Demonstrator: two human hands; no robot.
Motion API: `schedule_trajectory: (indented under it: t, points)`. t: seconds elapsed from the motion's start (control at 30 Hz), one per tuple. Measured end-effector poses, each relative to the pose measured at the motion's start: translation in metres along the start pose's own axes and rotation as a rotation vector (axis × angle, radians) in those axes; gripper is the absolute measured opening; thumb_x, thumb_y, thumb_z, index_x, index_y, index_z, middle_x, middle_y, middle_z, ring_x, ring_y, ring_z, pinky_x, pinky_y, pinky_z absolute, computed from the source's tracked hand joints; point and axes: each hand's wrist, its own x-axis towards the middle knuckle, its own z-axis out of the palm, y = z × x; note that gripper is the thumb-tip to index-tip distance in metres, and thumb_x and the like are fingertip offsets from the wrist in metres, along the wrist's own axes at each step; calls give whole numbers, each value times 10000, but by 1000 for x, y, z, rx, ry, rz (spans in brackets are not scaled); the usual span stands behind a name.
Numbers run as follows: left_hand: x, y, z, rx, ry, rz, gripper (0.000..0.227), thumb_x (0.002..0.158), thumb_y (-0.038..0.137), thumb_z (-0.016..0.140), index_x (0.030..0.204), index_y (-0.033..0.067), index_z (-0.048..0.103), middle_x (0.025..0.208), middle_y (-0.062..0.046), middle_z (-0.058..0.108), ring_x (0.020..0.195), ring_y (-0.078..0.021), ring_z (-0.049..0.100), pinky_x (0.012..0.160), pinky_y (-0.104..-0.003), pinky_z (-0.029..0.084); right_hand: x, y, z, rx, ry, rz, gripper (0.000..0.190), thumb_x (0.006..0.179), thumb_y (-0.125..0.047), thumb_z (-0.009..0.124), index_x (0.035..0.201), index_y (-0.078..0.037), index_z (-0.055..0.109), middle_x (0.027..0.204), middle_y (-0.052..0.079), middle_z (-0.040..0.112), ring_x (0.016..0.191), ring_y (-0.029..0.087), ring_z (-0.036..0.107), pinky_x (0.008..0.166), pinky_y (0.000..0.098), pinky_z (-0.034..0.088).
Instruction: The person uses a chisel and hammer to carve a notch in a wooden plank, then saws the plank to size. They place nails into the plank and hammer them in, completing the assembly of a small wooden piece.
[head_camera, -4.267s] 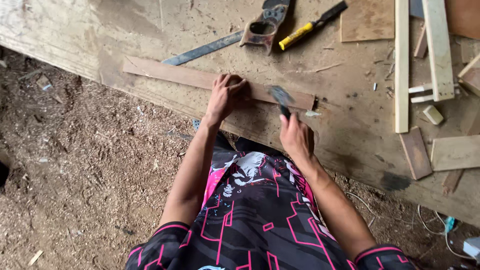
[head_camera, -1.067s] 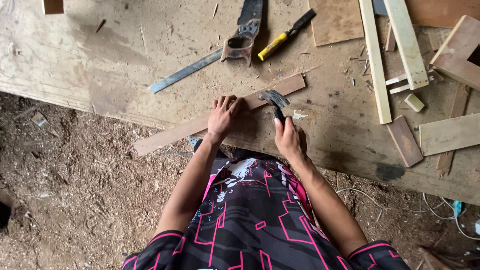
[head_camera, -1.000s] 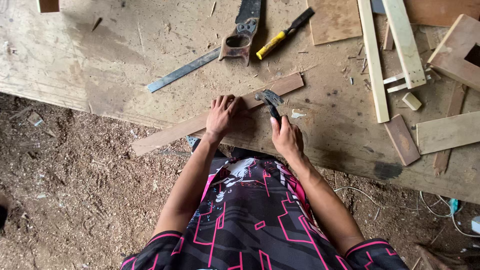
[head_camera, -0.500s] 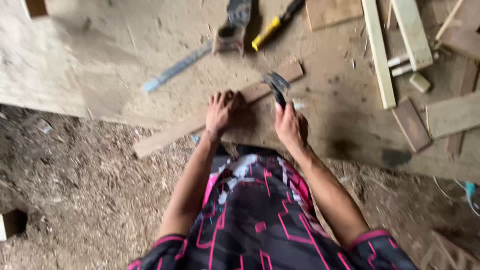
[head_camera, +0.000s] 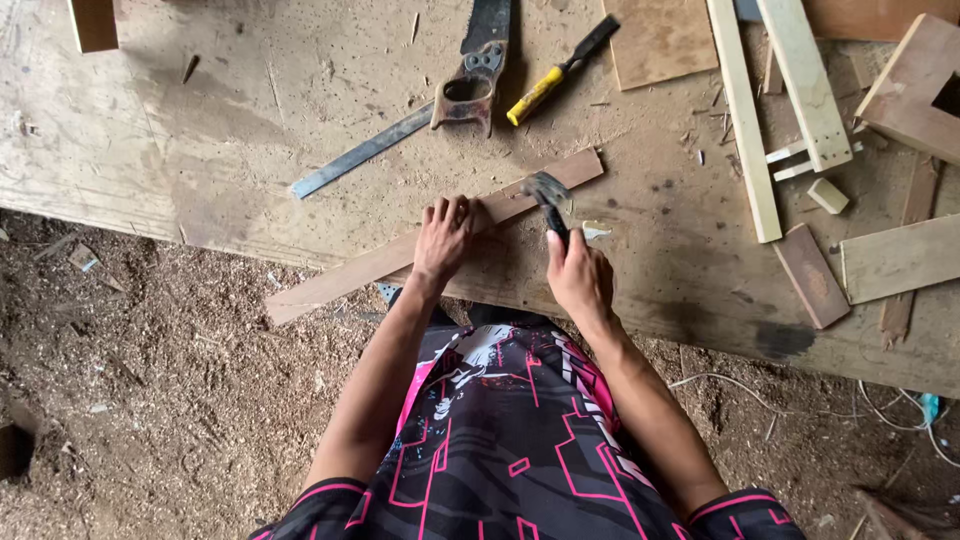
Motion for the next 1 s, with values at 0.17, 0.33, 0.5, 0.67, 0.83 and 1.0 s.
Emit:
schedule_trajectory:
  t: [0.17, 0.33, 0.5, 0.67, 0.83, 1.0]
  points:
    - [5, 7, -11, 78, 19, 30, 685, 911, 272, 623, 1486, -45, 429, 1392, -230, 505, 1178, -332, 502, 917, -456, 472, 3, 13, -27, 24, 123, 41, 378, 1121, -354, 422, 974, -48, 588, 546, -13, 529, 348, 112, 443, 288, 293, 354]
    - [7, 9, -32, -30, 66, 8, 664, 849, 376, 684, 1322, -64, 531, 1238, -214, 566, 1111, -340, 533, 863, -468, 473, 2, 20, -57, -101, 151, 116, 410, 1119, -390, 470, 910, -63, 604, 543, 59, 582, 392, 190, 528, 375, 374, 390]
    - [9, 17, -57, -156, 16, -101, 582, 894, 394, 684, 1273, -32, 566, 1166, -179, 570, 1102, -319, 543, 849, -472, 465, -7, 23, -65, -113, 72, 203, 377, 1074, -395, 512, 908, -72, 611, 577, 120, 634, 464, 299, 616, 450, 459, 445]
    - [1, 36, -64, -194, 79, -215, 566, 915, 426, 673, 1238, -29, 575, 1163, -182, 578, 1098, -324, 546, 845, -485, 462, -1, 18, -60, -186, 123, 122, 385, 1052, -396, 571, 896, -49, 626, 670, 205, 662, 606, 433, 649, 537, 534, 468]
    - [0, 39, -63, -183, 103, -247, 531, 977, 410, 658, 1266, -25, 562, 1239, -202, 565, 1133, -337, 539, 846, -481, 459, 20, 11, -63, -106, 144, 72, 373, 1042, -406, 579, 916, -59, 631, 719, 222, 671, 665, 472, 655, 575, 559, 478]
    - [4, 33, -56, -145, 65, -182, 623, 914, 428, 655, 1302, -47, 544, 1216, -207, 555, 1100, -335, 535, 856, -502, 464, 59, 4, -69, -59, -99, 11, 335, 1036, -389, 573, 997, -58, 604, 623, 96, 586, 483, 278, 537, 422, 443, 434]
